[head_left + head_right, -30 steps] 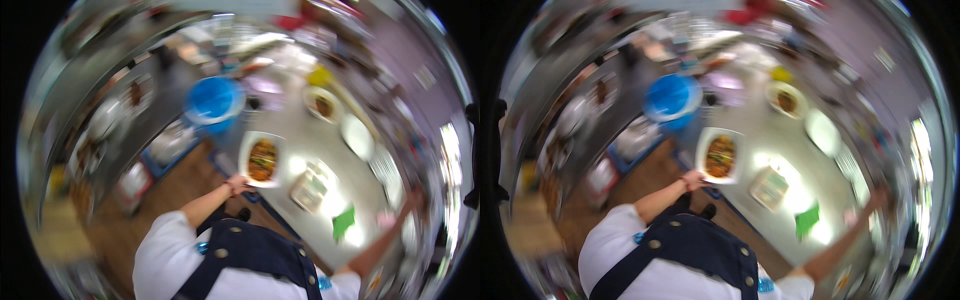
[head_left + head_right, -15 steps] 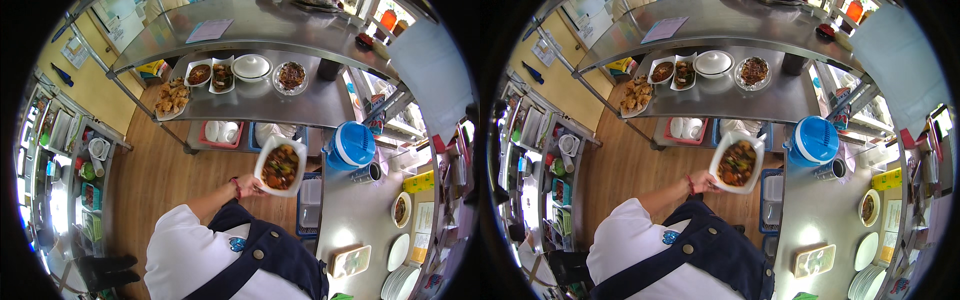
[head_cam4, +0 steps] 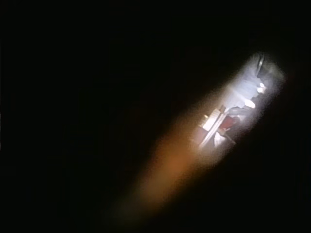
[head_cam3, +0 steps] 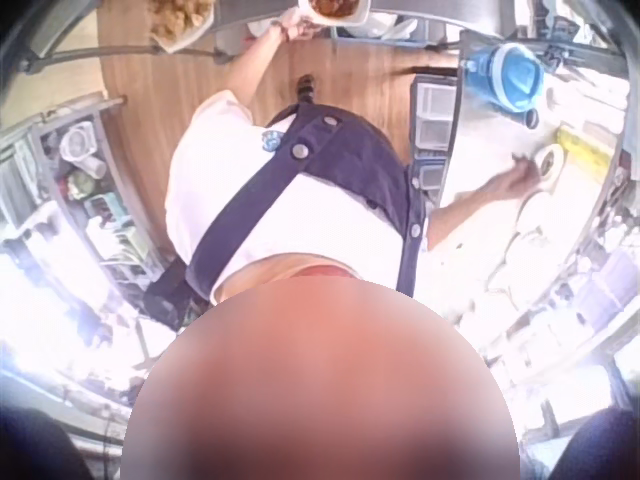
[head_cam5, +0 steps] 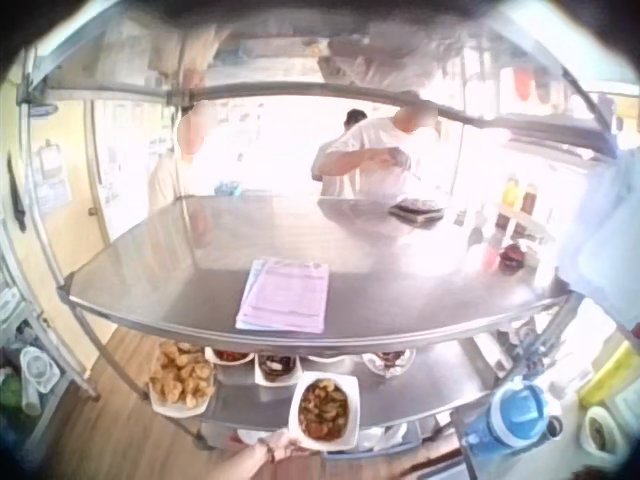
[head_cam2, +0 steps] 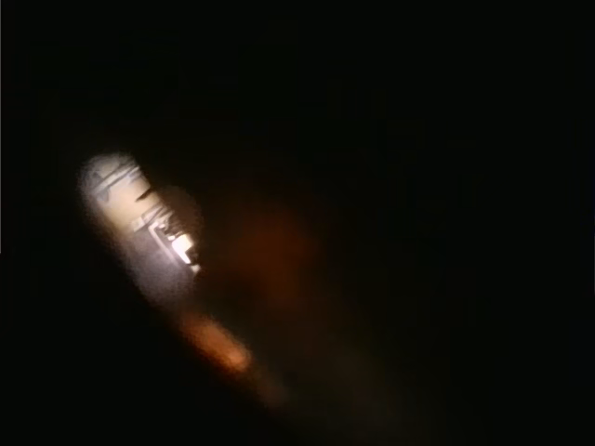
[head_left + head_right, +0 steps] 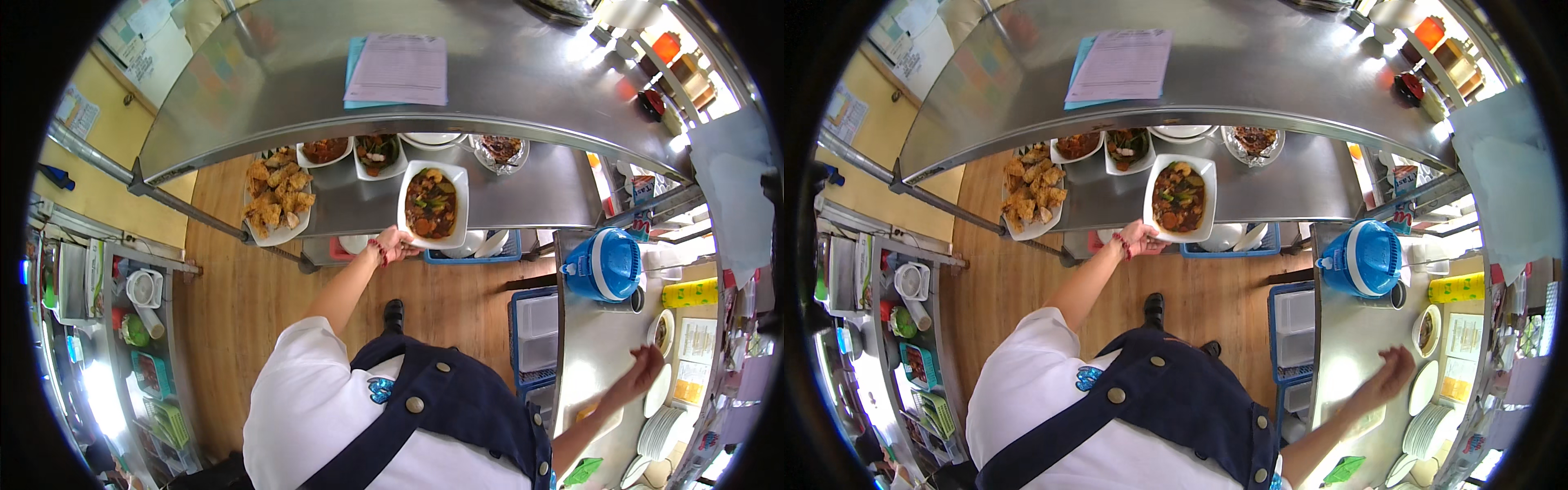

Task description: The person mixes ingredients in a metal bowl, transfers the mixture to a plate, cracks an egg on top, and carries the plate to a counter. They then handle order slips and place a prepared dish into a takeaway container.

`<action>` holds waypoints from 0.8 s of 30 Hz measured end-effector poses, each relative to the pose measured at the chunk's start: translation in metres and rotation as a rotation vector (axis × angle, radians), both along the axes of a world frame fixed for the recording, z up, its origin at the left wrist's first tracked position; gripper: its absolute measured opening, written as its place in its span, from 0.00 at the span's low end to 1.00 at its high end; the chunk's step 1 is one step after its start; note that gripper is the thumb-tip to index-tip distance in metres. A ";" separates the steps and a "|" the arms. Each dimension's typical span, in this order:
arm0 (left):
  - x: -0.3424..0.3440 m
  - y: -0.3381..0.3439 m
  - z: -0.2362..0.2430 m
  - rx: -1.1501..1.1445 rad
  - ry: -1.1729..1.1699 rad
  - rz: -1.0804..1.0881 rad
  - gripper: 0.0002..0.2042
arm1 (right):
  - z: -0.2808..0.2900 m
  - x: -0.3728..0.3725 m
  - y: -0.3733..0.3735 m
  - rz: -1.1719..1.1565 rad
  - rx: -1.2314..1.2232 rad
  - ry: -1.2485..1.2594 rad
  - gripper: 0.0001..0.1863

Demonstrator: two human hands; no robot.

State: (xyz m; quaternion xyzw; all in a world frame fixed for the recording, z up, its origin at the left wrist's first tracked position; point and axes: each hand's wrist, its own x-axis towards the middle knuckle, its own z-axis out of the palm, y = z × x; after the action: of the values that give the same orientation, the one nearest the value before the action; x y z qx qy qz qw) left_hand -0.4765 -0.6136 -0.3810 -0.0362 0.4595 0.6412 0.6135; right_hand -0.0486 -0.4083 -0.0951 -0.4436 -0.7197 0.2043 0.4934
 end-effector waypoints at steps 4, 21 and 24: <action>-0.008 0.013 -0.014 0.195 0.013 0.041 0.14 | -0.019 -0.110 -0.011 0.453 -0.124 0.021 0.07; -0.072 -0.217 -0.069 -0.314 0.220 1.277 0.13 | -0.235 -0.516 -0.174 0.859 -1.870 -0.116 0.16; -0.086 -0.209 -0.065 -0.445 0.214 1.419 0.11 | -0.283 -0.591 -0.193 0.711 -1.790 0.066 0.21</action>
State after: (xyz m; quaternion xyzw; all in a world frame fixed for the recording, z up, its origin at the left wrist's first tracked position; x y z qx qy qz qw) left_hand -0.5621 -0.8224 -0.4461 -0.3843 0.5017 0.7748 -0.0169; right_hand -0.6393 -0.6008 -0.3777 -0.4058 -0.3754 0.8275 -0.0985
